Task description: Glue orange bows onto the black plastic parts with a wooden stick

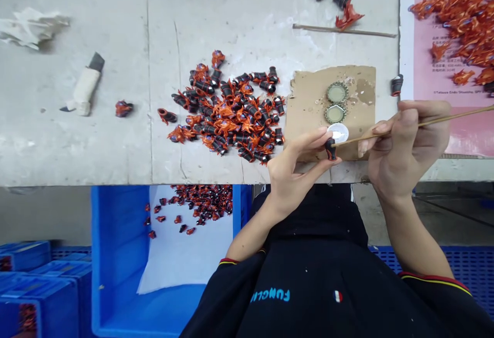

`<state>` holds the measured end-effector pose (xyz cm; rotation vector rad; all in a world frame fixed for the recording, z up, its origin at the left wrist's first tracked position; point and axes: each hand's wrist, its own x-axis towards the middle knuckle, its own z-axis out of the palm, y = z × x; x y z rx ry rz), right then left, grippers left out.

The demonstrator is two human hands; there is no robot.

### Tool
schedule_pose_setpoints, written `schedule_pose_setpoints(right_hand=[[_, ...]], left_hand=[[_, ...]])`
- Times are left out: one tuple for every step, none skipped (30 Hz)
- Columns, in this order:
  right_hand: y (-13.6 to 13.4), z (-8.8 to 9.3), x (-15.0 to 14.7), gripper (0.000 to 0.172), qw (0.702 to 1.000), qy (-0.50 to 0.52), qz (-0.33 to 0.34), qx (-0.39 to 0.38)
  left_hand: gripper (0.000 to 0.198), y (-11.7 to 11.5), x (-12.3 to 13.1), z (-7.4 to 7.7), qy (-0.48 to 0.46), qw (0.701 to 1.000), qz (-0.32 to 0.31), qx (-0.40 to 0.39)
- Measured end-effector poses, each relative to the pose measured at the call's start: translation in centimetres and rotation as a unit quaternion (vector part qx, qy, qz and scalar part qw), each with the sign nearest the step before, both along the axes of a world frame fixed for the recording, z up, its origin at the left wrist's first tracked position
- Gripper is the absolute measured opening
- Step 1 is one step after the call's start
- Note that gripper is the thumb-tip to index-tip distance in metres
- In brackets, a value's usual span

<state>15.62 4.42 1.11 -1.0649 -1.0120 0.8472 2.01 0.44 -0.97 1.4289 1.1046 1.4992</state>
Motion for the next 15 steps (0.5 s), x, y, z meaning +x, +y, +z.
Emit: schedule_pose_setpoints(right_hand=[[0.00,0.00,0.01,0.009,1.000,0.004,0.004,-0.003],[0.02,-0.02,0.01,0.009,1.000,0.005,0.006,-0.005],[0.04,-0.05,0.01,0.009,1.000,0.002,0.007,-0.004],[0.08,-0.10,0.00,0.009,1.000,-0.004,0.004,0.000],[0.13,-0.16,-0.02,0.009,1.000,-0.013,-0.002,0.008],[0.19,-0.22,-0.04,0.009,1.000,-0.022,-0.011,0.019],[0.25,-0.26,-0.06,0.009,0.999,-0.030,-0.018,0.031],[0.30,-0.29,-0.09,0.009,0.998,-0.036,-0.022,0.040],[0.33,-0.29,-0.11,0.009,0.998,-0.043,-0.023,0.044],[0.35,-0.27,-0.13,0.008,0.998,-0.049,-0.021,0.040],[0.34,-0.24,-0.13,0.008,0.998,-0.055,-0.017,0.033],[0.32,-0.19,-0.13,0.008,0.998,-0.060,-0.014,0.026],[0.29,-0.15,-0.12,0.008,0.998,-0.064,-0.012,0.020],[0.25,-0.11,-0.11,0.009,0.998,-0.067,-0.009,0.014],[0.21,-0.09,-0.10,0.009,0.998,-0.067,-0.005,0.011]], left_hand=[[0.052,-0.01,-0.01,0.00,0.001,1.000,0.000,0.000],[0.052,-0.01,-0.02,0.01,0.002,1.000,0.000,-0.001],[0.051,-0.01,-0.03,0.02,0.001,1.000,-0.001,-0.002],[0.051,-0.02,-0.03,0.04,0.000,1.000,0.000,-0.002],[0.050,-0.03,-0.02,0.06,-0.001,1.000,0.001,-0.002],[0.050,-0.04,0.00,0.08,-0.001,1.000,0.002,-0.003],[0.049,-0.05,0.02,0.11,0.001,1.000,0.004,-0.003],[0.049,-0.06,0.03,0.14,0.005,1.000,0.007,-0.003],[0.048,-0.06,0.05,0.17,0.010,1.000,0.011,-0.004],[0.048,-0.07,0.06,0.22,0.015,1.000,0.014,-0.005],[0.048,-0.06,0.06,0.26,0.019,1.000,0.014,-0.006],[0.047,-0.06,0.06,0.31,0.022,1.000,0.013,-0.006],[0.047,-0.05,0.05,0.35,0.023,1.000,0.011,-0.006],[0.047,-0.05,0.05,0.39,0.022,1.000,0.010,-0.008],[0.046,-0.05,0.05,0.43,0.020,1.000,0.010,-0.010]])
